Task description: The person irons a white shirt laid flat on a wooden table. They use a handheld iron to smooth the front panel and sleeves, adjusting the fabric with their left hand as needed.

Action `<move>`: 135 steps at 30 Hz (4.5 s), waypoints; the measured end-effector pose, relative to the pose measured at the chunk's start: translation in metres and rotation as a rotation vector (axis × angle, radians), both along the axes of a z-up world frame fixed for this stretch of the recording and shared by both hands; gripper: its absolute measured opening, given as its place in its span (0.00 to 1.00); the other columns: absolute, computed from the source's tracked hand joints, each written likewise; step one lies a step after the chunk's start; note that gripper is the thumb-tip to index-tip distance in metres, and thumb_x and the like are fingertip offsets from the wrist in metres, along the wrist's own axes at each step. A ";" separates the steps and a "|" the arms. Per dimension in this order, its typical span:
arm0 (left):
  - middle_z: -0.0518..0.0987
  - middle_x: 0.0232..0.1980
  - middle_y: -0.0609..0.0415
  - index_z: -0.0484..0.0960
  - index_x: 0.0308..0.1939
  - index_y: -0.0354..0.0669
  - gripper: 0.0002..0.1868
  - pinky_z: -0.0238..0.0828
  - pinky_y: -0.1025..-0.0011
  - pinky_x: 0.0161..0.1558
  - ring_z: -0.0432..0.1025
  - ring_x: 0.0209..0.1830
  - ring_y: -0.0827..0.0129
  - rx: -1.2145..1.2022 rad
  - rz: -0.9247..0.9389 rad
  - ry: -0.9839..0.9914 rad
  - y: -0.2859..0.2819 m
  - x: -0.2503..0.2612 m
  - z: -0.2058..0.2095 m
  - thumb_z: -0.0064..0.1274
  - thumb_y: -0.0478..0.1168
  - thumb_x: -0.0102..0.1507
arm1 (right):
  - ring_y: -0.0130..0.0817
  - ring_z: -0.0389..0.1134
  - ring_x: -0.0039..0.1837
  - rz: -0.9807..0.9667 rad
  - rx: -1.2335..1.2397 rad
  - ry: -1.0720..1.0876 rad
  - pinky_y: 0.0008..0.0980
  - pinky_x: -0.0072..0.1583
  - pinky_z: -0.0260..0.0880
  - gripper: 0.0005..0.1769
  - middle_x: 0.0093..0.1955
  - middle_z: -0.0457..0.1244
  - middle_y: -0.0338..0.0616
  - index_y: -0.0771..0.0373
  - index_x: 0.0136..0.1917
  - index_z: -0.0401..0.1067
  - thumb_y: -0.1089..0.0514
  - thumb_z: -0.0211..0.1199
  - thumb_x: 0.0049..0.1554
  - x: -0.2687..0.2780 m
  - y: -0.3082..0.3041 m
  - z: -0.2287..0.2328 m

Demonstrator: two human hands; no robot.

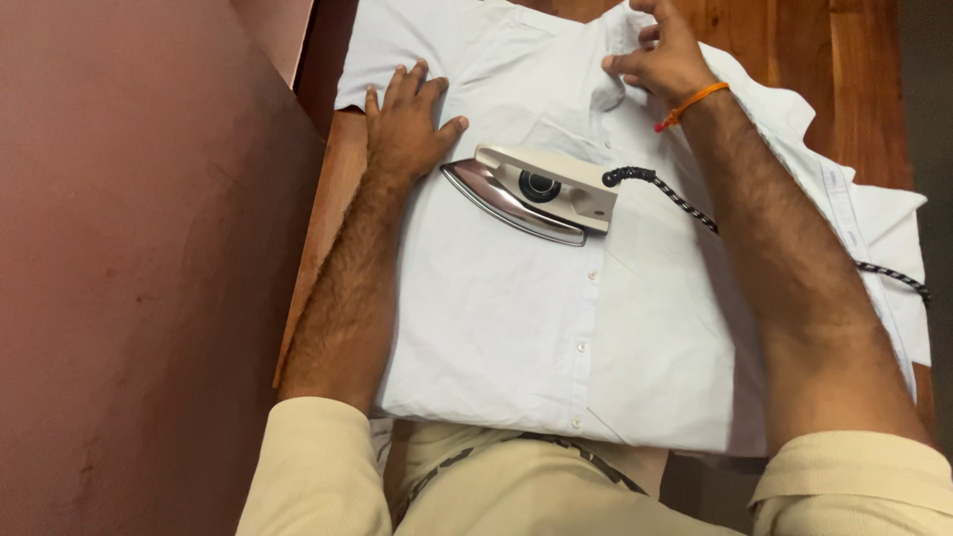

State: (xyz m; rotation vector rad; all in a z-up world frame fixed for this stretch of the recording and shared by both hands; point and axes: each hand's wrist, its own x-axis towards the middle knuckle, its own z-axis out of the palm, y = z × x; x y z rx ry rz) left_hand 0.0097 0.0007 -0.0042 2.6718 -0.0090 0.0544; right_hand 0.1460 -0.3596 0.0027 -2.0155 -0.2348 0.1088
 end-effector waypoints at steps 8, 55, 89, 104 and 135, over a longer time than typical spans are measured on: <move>0.52 0.82 0.48 0.68 0.72 0.51 0.35 0.26 0.37 0.77 0.40 0.83 0.55 0.017 -0.006 -0.020 0.000 -0.002 0.001 0.54 0.60 0.65 | 0.38 0.64 0.60 -0.022 -0.093 -0.202 0.36 0.57 0.78 0.37 0.62 0.55 0.42 0.58 0.65 0.72 0.77 0.70 0.42 -0.009 0.020 -0.010; 0.44 0.82 0.37 0.59 0.78 0.54 0.55 0.25 0.26 0.72 0.32 0.81 0.31 0.178 -0.008 -0.023 -0.003 0.001 -0.006 0.45 0.81 0.57 | 0.60 0.70 0.54 -0.060 -0.895 -0.759 0.50 0.56 0.70 0.24 0.53 0.68 0.62 0.69 0.55 0.75 0.51 0.79 0.54 0.033 -0.012 0.018; 0.45 0.83 0.39 0.50 0.80 0.47 0.54 0.26 0.35 0.75 0.34 0.83 0.39 0.167 0.022 0.053 -0.005 -0.010 0.012 0.45 0.75 0.62 | 0.47 0.72 0.42 -0.002 -1.072 -0.822 0.46 0.40 0.69 0.38 0.42 0.68 0.51 0.60 0.57 0.68 0.37 0.79 0.45 -0.100 0.115 0.058; 0.74 0.65 0.38 0.75 0.61 0.33 0.39 0.62 0.57 0.66 0.67 0.67 0.48 -0.010 -0.922 -0.428 -0.130 -0.069 -0.013 0.65 0.58 0.56 | 0.49 0.72 0.43 -0.036 -1.100 -0.812 0.47 0.41 0.68 0.46 0.44 0.68 0.52 0.62 0.61 0.67 0.33 0.81 0.42 -0.100 0.114 0.056; 0.69 0.70 0.36 0.67 0.70 0.31 0.46 0.54 0.53 0.77 0.61 0.74 0.45 0.061 -0.961 -0.134 -0.136 -0.088 0.001 0.48 0.68 0.64 | 0.47 0.72 0.41 0.003 -1.008 -0.860 0.44 0.40 0.69 0.41 0.41 0.68 0.48 0.61 0.52 0.67 0.33 0.81 0.41 -0.129 0.139 0.045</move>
